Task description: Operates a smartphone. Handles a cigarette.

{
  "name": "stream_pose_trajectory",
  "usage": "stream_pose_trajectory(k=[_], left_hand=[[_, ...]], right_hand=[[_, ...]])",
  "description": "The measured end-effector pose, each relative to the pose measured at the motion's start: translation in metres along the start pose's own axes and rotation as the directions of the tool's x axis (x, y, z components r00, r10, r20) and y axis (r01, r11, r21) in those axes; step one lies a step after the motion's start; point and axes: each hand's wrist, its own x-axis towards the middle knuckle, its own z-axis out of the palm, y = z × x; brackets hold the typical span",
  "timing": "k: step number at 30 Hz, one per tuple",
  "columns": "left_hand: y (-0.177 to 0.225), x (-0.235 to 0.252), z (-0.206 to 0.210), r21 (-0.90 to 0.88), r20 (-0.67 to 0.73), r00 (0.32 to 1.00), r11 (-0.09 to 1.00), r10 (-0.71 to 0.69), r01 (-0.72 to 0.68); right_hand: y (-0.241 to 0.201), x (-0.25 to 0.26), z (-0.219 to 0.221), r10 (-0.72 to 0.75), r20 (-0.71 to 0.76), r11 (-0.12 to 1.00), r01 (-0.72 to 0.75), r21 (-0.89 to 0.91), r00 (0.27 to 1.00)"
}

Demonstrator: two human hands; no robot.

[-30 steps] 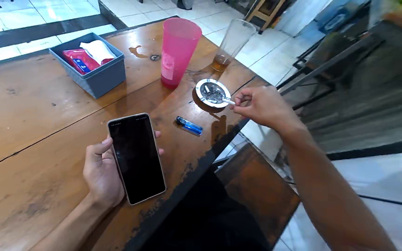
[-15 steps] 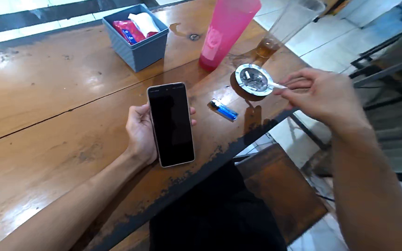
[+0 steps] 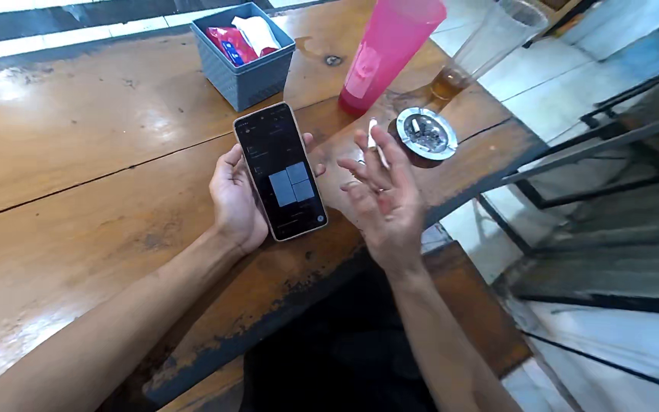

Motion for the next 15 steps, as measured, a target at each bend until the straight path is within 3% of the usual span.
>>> stream_pose_trajectory(k=[8, 15], left_hand=[[-0.005, 0.011, -0.001, -0.007, -0.129, 0.990, 0.998, 0.058, -0.059], [-0.005, 0.011, 0.002, 0.022, -0.135, 0.988, 0.998, 0.068, -0.066]], right_hand=[[0.013, -0.005, 0.021, -0.101, 0.213, 0.993, 0.086, 0.078, 0.972], [0.014, -0.003, 0.021, -0.089, 0.282, 0.992, 0.109, -0.056, 0.955]])
